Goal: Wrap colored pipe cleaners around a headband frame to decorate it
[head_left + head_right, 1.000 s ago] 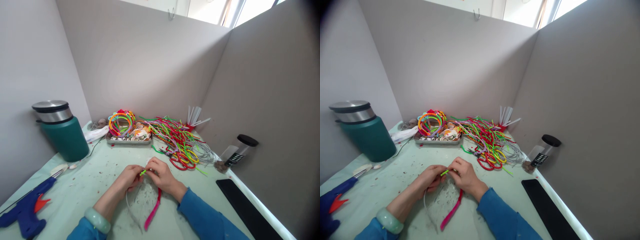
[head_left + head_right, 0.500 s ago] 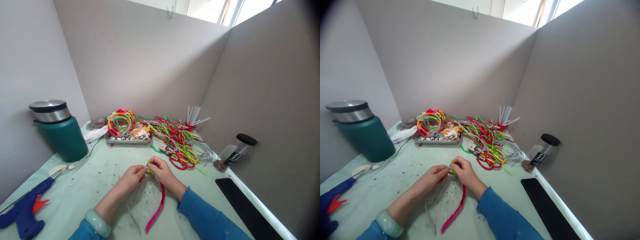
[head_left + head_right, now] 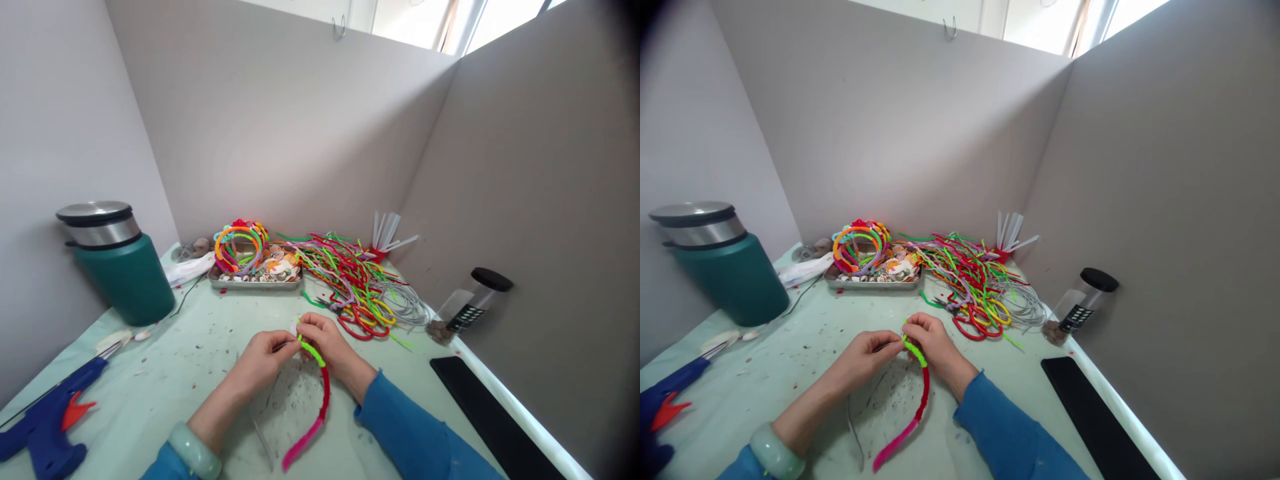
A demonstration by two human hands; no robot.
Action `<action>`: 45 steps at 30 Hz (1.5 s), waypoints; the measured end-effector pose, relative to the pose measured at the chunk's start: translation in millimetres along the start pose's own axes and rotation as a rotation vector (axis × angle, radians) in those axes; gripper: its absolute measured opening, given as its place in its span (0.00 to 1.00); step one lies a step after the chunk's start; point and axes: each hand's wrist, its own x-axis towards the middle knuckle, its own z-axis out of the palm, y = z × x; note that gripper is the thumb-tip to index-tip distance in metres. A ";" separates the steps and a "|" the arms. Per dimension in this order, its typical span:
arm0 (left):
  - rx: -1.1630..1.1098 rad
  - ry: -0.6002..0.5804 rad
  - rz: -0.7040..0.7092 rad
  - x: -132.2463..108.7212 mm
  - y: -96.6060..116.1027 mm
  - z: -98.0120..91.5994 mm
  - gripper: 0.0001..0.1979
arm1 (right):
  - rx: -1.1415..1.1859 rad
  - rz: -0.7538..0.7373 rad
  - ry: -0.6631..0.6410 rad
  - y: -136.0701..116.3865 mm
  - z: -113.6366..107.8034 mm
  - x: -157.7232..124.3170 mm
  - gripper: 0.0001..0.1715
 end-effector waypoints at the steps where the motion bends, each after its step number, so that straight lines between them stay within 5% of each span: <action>1: 0.003 -0.011 0.013 -0.3 0.2 -0.5 0.16 | 0.025 0.011 -0.011 -1.0 0.4 -0.6 0.09; 7: 0.074 -0.021 0.110 -3.0 1.5 -0.6 0.14 | 0.132 0.060 -0.041 -2.8 0.1 -2.0 0.09; 18: 0.408 0.277 0.217 -7.3 0.1 4.4 0.09 | 0.175 0.121 -0.084 1.3 -3.8 0.8 0.10; 25: 0.364 0.260 0.381 -6.8 1.9 2.4 0.09 | 0.169 0.270 -0.204 -0.3 -5.0 -0.2 0.10; 31: 0.379 0.279 0.300 -4.7 3.7 -2.7 0.10 | 0.118 0.264 -0.171 1.4 -5.6 0.8 0.13; 36: 0.381 0.340 0.200 -0.9 -4.4 -8.2 0.11 | 0.111 0.218 -0.124 -4.9 -5.6 -0.3 0.28; 40: 0.311 0.360 0.034 3.4 -11.4 -10.3 0.11 | -0.068 0.076 -0.086 -9.2 -5.8 -2.2 0.21; 45: 0.001 0.250 -0.221 5.5 -12.6 -10.7 0.15 | -0.342 -0.119 -0.075 -7.9 -5.6 -2.1 0.13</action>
